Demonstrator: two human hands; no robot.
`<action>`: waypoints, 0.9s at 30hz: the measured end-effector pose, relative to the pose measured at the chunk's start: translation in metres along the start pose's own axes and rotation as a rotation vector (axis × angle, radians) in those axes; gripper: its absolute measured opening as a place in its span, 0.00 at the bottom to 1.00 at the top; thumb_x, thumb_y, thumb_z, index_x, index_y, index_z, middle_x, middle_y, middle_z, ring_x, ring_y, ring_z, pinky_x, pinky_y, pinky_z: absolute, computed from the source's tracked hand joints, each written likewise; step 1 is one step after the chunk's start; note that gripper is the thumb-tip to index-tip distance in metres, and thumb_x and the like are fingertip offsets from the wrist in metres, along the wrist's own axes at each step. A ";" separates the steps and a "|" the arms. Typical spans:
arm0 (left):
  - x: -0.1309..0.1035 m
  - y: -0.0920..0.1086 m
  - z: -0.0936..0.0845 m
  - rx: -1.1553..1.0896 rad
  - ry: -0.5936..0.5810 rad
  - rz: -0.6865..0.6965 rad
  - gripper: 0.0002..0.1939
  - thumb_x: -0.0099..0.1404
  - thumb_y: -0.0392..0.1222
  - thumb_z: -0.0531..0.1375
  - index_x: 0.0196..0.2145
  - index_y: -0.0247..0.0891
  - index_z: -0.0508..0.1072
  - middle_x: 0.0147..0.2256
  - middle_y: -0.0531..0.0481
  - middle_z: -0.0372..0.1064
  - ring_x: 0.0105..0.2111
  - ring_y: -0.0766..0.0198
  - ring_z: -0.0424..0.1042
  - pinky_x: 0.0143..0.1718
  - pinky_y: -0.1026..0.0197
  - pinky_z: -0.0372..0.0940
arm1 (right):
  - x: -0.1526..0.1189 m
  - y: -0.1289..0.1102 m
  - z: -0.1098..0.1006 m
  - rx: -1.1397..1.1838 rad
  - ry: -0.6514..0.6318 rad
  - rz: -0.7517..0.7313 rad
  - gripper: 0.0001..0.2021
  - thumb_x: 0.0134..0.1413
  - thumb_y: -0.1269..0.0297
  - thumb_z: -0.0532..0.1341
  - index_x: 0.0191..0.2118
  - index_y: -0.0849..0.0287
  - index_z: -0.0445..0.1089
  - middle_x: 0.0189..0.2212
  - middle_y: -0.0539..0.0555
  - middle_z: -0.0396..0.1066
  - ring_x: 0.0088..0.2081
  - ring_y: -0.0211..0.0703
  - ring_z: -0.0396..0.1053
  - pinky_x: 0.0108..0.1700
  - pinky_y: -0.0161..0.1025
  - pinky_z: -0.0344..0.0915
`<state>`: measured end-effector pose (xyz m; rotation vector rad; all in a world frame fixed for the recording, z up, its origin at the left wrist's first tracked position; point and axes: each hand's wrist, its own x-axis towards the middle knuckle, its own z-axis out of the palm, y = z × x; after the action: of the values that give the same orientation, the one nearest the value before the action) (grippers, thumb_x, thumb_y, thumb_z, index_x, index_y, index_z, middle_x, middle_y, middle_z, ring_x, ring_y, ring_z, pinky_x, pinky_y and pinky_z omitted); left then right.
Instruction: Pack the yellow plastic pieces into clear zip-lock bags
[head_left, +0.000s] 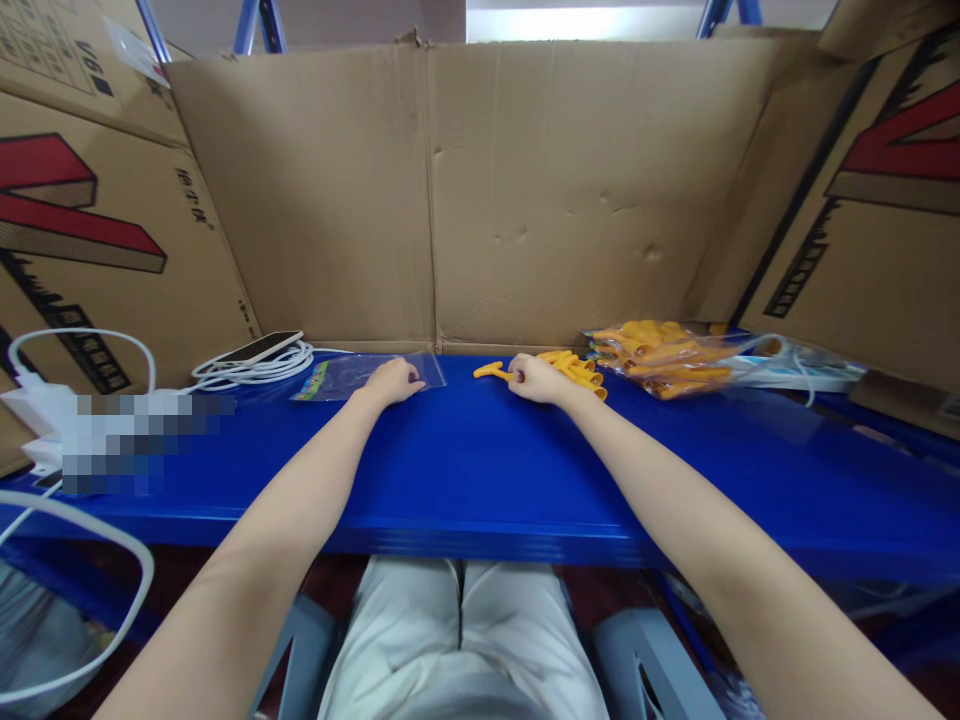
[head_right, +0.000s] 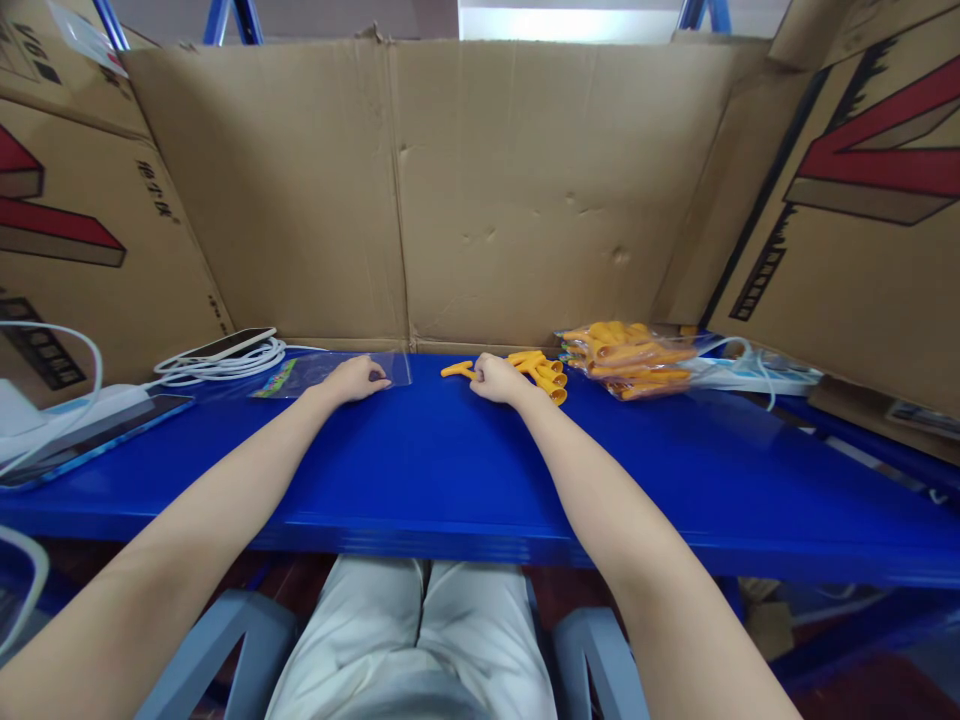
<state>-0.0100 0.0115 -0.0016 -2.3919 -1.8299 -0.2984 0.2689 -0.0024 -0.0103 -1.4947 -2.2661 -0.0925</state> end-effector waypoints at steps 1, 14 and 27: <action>0.001 0.000 0.002 -0.018 -0.013 0.025 0.16 0.60 0.47 0.55 0.41 0.38 0.76 0.45 0.42 0.73 0.46 0.54 0.70 0.47 0.59 0.62 | 0.001 0.000 0.000 0.001 0.000 0.005 0.06 0.50 0.69 0.56 0.25 0.58 0.61 0.34 0.54 0.71 0.33 0.38 0.66 0.35 0.33 0.59; -0.001 0.004 -0.005 -0.303 -0.109 0.116 0.13 0.56 0.43 0.56 0.37 0.37 0.73 0.40 0.47 0.75 0.39 0.61 0.72 0.41 0.63 0.63 | -0.005 -0.011 -0.022 -0.274 -0.190 0.136 0.14 0.51 0.54 0.59 0.33 0.60 0.73 0.34 0.61 0.74 0.40 0.53 0.70 0.41 0.43 0.61; -0.002 0.023 -0.002 -0.022 -0.001 0.101 0.04 0.53 0.36 0.55 0.27 0.38 0.69 0.32 0.46 0.72 0.33 0.58 0.71 0.32 0.61 0.61 | 0.002 -0.014 -0.027 0.197 0.029 0.103 0.13 0.49 0.62 0.62 0.40 0.62 0.75 0.29 0.54 0.74 0.28 0.38 0.68 0.30 0.32 0.59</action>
<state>0.0118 0.0029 0.0002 -2.4888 -1.7080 -0.3083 0.2646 -0.0143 0.0174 -1.4915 -2.1035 0.1352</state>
